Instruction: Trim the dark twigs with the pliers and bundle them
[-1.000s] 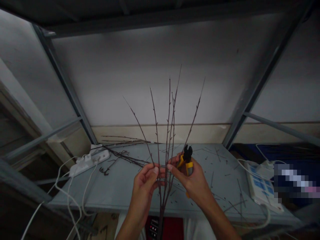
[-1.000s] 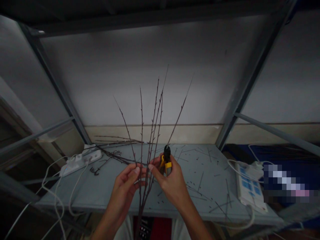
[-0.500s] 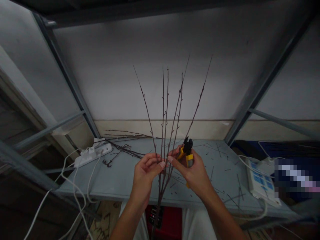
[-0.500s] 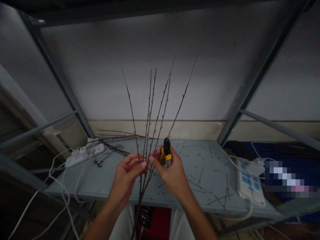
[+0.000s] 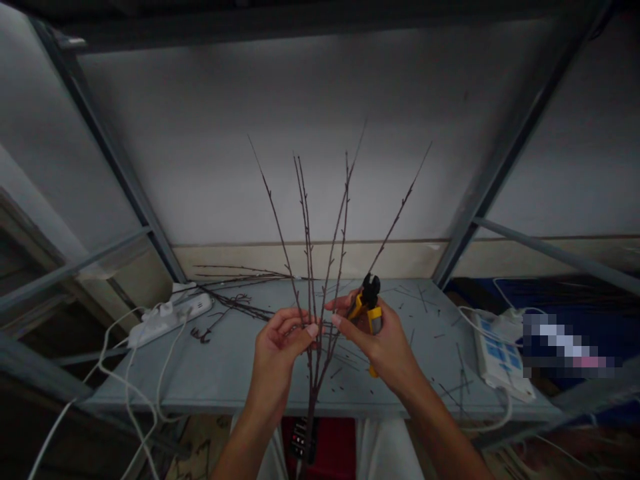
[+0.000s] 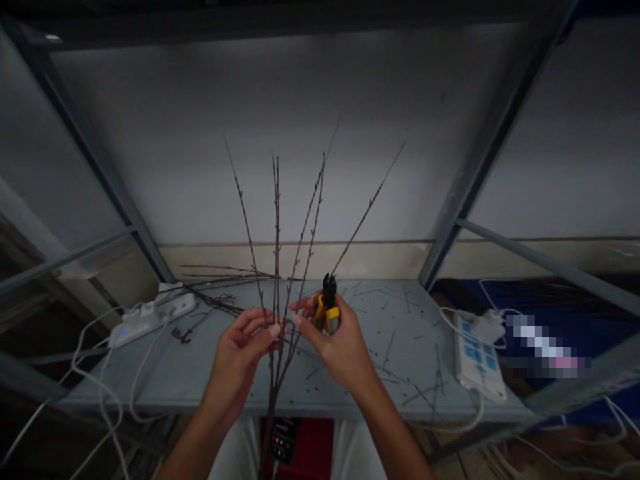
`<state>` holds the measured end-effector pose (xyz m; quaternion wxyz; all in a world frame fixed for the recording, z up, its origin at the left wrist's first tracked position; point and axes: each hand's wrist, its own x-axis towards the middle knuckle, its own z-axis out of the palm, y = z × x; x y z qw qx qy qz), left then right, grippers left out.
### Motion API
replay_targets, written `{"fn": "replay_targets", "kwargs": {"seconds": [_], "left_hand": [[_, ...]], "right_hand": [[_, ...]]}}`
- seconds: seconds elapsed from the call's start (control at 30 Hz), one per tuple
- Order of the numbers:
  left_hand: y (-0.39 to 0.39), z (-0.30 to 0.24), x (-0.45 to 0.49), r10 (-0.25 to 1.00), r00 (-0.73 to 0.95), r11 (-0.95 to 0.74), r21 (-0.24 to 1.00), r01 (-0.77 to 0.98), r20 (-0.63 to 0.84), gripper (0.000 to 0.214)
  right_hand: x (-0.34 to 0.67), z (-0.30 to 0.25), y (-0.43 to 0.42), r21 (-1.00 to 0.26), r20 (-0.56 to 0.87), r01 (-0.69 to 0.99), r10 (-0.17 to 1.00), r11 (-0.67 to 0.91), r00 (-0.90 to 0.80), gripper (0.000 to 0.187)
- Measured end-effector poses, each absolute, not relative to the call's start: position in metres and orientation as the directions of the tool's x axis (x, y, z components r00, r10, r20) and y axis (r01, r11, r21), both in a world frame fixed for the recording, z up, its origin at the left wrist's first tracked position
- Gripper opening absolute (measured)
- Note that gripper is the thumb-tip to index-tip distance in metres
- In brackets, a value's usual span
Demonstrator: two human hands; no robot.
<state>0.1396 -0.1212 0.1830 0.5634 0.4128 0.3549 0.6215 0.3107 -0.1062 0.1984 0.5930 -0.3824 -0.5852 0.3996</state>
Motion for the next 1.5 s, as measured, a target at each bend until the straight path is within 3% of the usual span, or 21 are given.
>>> {"fn": "replay_targets", "kwargs": {"seconds": [0.63,1.03,1.23,1.5], "left_hand": [[-0.127,0.168,0.144,0.992,-0.045,-0.125,0.870,-0.476,0.119,0.031],[-0.128,0.168,0.137,0.988,-0.073,-0.154,0.836,-0.527,0.136,0.025],[-0.132,0.174,0.135,0.993,-0.045,-0.119,0.874,-0.471,0.111,0.020],[-0.119,0.168,0.138,0.981,0.002,-0.177,0.907,-0.382,0.192,0.026]], "right_hand": [[0.302,0.204,-0.101,-0.924,0.370,-0.103,0.929,0.369,0.009,0.032],[0.300,0.197,-0.101,-0.931,0.316,-0.171,0.947,0.321,0.062,0.033],[0.302,0.194,-0.099,-0.931,0.322,-0.158,0.944,0.329,0.065,0.035],[0.291,0.185,-0.097,-0.930,0.361,-0.079,0.932,0.360,-0.001,0.030]]}}
